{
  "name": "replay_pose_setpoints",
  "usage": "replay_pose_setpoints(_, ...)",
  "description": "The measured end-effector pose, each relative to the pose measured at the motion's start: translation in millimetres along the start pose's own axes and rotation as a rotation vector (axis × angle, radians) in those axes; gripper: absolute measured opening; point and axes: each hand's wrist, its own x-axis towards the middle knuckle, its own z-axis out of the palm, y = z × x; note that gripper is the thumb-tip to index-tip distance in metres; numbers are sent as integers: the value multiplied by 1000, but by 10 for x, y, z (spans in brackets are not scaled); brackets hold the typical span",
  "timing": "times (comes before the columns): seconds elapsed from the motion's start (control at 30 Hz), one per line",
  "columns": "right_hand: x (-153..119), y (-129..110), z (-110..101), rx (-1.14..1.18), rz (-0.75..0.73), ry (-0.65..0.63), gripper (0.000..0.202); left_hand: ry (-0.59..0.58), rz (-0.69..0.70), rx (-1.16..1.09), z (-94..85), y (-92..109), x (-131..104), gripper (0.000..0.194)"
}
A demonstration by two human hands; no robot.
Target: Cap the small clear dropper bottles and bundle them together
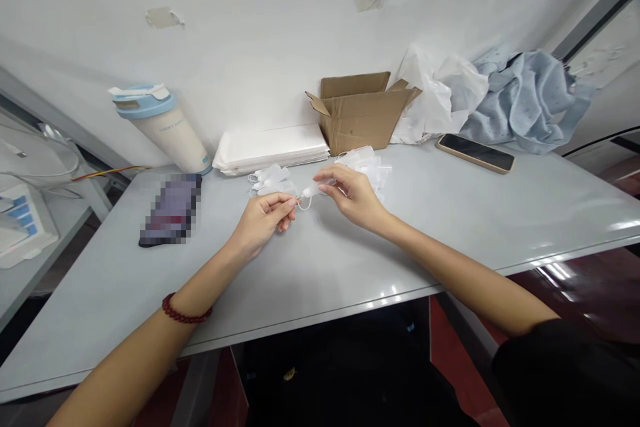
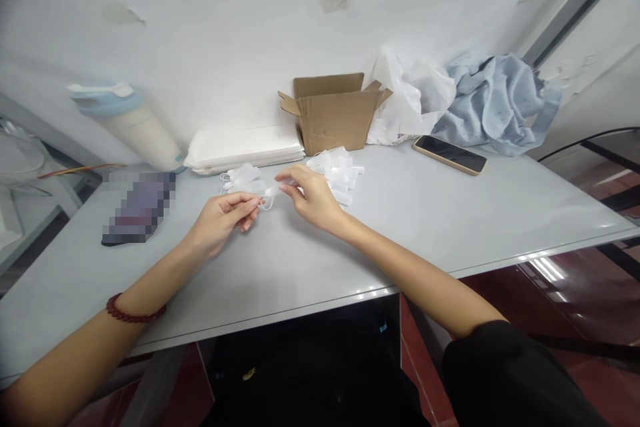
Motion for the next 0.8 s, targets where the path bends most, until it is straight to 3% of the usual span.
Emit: replay_pose_setpoints(0.8,-134,8,151,80,-19,19,19,-20,-7,37,9,22,-75,20)
